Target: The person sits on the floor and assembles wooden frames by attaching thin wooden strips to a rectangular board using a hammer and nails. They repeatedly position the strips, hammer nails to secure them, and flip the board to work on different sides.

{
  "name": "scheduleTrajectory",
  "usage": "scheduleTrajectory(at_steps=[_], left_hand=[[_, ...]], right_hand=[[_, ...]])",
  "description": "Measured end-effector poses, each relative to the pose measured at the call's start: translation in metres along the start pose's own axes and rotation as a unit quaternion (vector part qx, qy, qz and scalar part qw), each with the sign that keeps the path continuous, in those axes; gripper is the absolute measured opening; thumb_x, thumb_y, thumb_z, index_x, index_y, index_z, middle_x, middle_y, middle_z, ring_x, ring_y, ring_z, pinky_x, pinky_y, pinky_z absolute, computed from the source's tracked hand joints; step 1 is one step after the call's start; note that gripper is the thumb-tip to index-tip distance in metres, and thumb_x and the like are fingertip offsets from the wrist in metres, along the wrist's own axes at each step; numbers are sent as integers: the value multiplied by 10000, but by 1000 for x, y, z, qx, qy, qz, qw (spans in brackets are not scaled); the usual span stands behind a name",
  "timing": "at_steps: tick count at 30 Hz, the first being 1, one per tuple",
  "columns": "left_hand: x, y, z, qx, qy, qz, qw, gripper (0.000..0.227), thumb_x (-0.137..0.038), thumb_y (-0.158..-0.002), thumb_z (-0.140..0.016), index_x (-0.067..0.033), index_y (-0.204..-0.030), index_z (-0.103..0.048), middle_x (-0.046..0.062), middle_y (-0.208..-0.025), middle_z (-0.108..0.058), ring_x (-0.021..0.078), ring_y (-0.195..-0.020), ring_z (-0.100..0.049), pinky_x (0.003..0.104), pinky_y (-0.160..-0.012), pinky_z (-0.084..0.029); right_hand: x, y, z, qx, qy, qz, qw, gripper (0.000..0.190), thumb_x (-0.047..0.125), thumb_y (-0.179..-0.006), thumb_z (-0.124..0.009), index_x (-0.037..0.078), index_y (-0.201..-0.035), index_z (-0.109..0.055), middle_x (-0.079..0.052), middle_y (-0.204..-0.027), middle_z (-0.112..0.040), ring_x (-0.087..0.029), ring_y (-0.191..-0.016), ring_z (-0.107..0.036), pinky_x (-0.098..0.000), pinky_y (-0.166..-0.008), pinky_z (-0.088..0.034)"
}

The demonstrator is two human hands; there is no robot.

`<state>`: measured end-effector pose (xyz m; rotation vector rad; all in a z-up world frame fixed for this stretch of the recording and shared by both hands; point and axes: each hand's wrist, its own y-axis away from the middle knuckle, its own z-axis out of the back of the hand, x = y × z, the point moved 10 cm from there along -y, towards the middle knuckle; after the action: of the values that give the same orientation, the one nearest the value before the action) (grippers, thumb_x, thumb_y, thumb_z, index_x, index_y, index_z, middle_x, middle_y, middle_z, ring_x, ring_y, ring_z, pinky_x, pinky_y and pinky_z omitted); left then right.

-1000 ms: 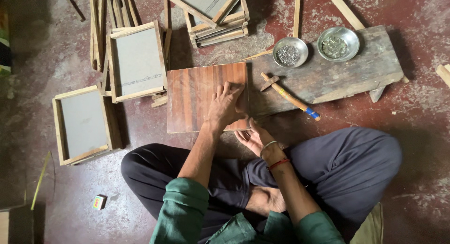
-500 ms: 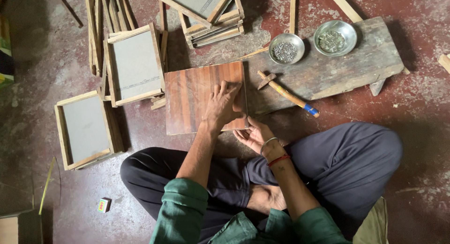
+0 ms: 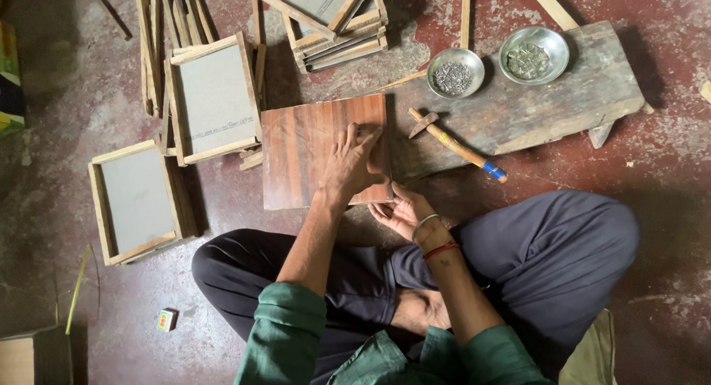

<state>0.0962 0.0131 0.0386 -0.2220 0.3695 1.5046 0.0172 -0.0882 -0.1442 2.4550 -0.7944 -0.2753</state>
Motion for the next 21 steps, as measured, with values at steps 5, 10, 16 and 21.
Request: scheduleTrajectory(at_steps=[5, 10, 16, 21], left_hand=[[0, 0, 1, -7, -5, -7, 1000, 1177, -345, -514, -1020, -212, -1516, -416, 210, -1498, -357, 400, -1355, -404, 531, -1134, -365], [-2, -1, 2, -8, 2, -9, 1000, 1157, -312, -530, -1005, -232, -1535, -436, 173, -1489, -397, 394, -1340, -429, 497, -1139, -408], [0, 0, 1, -5, 5, -3, 1000, 1175, -325, -506, -1015, -241, -1524, -434, 162, -1493, -389, 382, -1337, -426, 489, -1139, -404], [1, -2, 0, -7, 12, -2, 1000, 1175, -317, -492, -1021, -244, -1514, -445, 157, -1477, -399, 377, -1345, -418, 485, -1147, -401]], right_hand=[[2, -15, 20, -1, 0, 2, 1000, 432, 258, -888, -761, -12, -1194, -620, -127, -1206, -629, -267, -1187, -571, -483, -1138, -456], [0, -19, 22, 18, -40, -15, 999, 382, 245, -965, -800, -21, -1079, -551, -155, -1148, -569, -287, -1168, -545, -515, -1164, -429], [-2, -8, 12, -11, 2, -3, 1000, 402, 253, -895, -761, -20, -1149, -610, -143, -1179, -603, -280, -1179, -571, -481, -1155, -468], [0, -10, 15, -8, -3, 1, 1000, 405, 245, -911, -738, -15, -1191, -605, -146, -1202, -605, -287, -1180, -576, -497, -1136, -457]])
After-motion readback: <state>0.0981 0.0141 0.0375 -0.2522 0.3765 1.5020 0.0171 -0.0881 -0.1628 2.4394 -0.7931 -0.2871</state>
